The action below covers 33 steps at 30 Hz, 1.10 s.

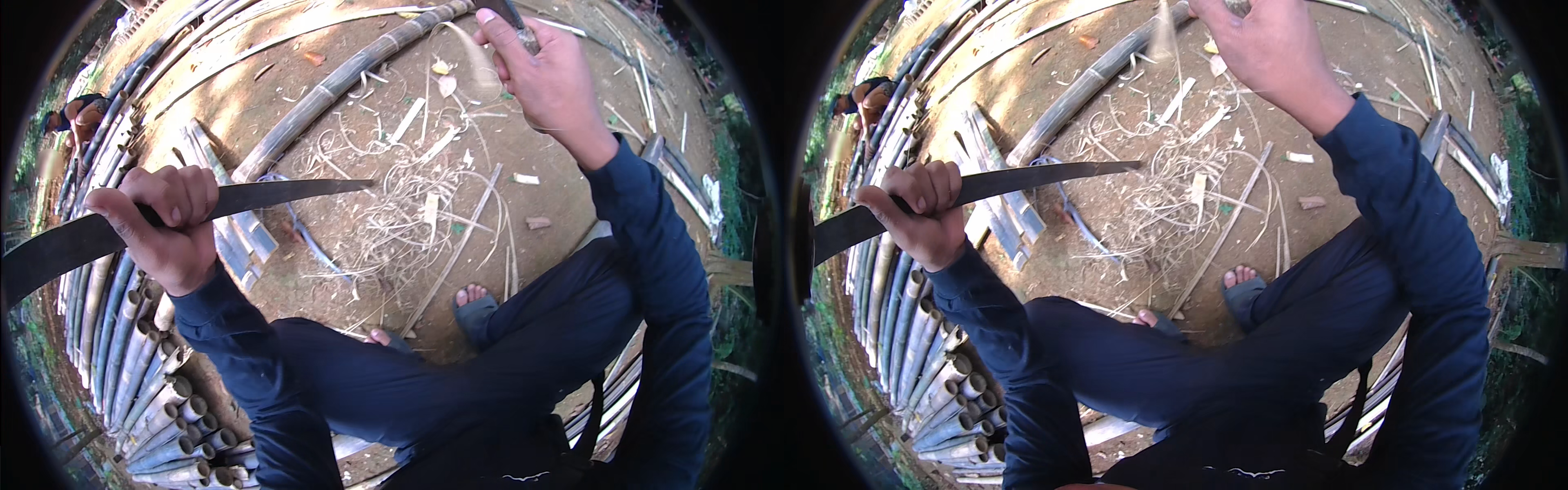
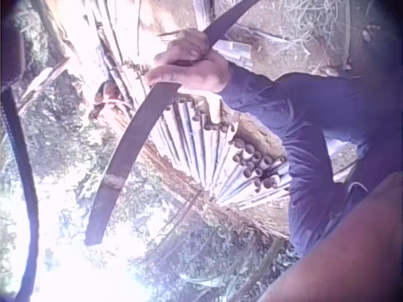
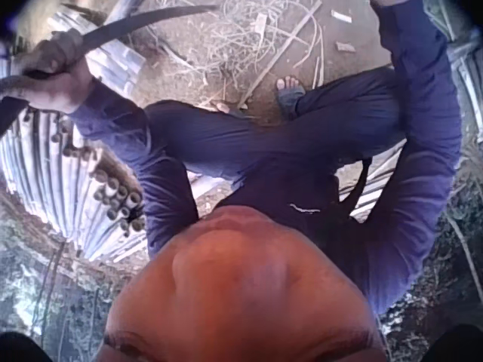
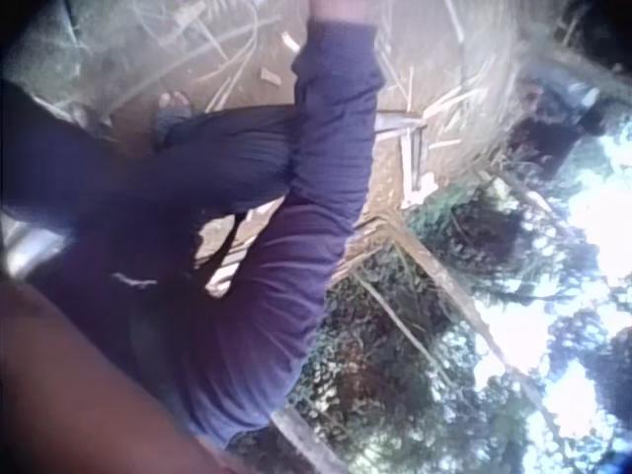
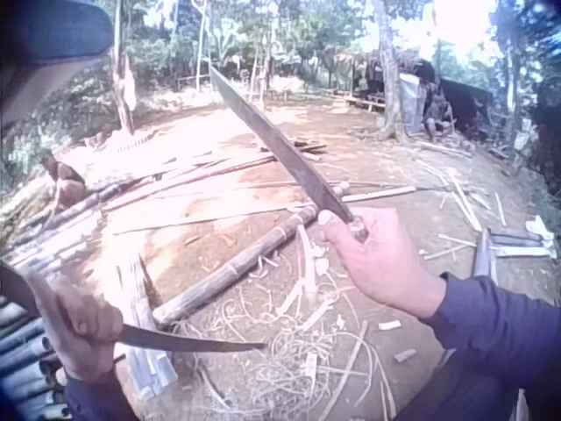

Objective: The person scrapes the surface of a bamboo strip using a blade, then uses a thin strand to measure and mark the strip.

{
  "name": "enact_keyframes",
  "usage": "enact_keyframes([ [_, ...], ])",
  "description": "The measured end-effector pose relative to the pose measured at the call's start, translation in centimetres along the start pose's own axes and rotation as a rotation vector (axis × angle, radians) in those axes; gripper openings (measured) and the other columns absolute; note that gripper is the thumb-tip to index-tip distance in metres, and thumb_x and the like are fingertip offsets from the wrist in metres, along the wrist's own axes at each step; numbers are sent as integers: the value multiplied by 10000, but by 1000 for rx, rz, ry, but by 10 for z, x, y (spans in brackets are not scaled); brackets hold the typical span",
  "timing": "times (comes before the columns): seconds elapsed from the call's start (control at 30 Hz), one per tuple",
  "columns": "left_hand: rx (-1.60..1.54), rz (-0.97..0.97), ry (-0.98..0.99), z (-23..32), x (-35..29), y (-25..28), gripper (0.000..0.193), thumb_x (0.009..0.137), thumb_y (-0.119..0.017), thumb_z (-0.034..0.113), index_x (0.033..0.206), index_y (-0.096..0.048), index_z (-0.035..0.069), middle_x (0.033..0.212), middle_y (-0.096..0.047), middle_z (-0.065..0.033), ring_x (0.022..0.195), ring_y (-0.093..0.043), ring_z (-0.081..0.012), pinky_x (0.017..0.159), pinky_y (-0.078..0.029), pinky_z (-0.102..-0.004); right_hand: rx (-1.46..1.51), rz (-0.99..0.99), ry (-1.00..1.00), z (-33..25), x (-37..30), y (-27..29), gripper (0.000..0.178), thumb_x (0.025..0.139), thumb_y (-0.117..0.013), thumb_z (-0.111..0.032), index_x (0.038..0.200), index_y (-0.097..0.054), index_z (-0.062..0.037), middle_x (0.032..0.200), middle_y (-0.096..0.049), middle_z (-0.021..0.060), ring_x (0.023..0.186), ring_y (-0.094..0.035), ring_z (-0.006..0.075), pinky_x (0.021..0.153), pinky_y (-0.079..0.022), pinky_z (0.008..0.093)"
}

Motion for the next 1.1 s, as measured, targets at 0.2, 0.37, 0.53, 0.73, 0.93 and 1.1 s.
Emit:
enact_keyframes([
  [0.2, -41, -12, 20, 1, -5, -12, 650, 996, -310, 643, 596, -367, 134, 475, -236, 39, 397, -167, -107, 440, -162, -301, 313, -79, -399, -5, -148, -82, 236, 953, -603, -203, 830, -637, -3, 535, -576, 55, 415, -525, 115, 398, -392, 317],
  [0.37, -28, -172, -51, 3, -31, -6, 615, 1027, -262, 601, 596, -361, 173, 471, -245, 57, 384, -167, -96, 404, -161, -289, 317, -193, -208, -43, -224, -155, 181, 903, -636, -142, 819, -586, 11, 566, -593, 123, 457, -604, 225, 435, -464, 370],
  [0.53, -59, -274, -93, 20, -63, -18, 644, 1013, -309, 611, 616, -455, 125, 419, -304, 50, 330, -253, -89, 337, -201, -256, 157, -429, -412, 28, -270, -198, 128, 875, -621, -97, 834, -627, 24, 610, -629, 110, 474, -613, 198, 464, -498, 335],
  [0.73, -4, -237, -80, 24, -72, -21, 654, 1013, -317, 616, 584, -434, 136, 447, -294, 56, 362, -209, -66, 397, -165, -262, 368, -309, -174, -15, -266, -192, 155, 886, -637, -157, 835, -611, -12, 565, -606, 102, 426, -592, 188, 423, -493, 340],
  [0.93, -160, -204, -110, 13, -67, -16, 662, 979, -439, 620, 565, -461, 104, 393, -288, 53, 315, -215, -76, 353, -212, -247, 41, -434, -525, 105, -302, -205, 220, 891, -600, -125, 793, -619, 71, 577, -631, 166, 472, -637, 253, 479, -541, 393],
  [1.1, 17, -230, -100, 21, -55, -24, 622, 1016, -338, 600, 604, -426, 143, 456, -278, 58, 368, -213, -62, 395, -169, -254, 311, -321, -226, 16, -252, -195, 181, 865, -629, -118, 779, -617, 41, 556, -616, 145, 451, -619, 221, 479, -521, 381],
])
Point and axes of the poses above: each hand's wrist, its own x-axis towards the middle knuckle, its own y-axis out of the back of the hand, z = x × y, the point moved 7 cm from there along x, towards the middle knuckle
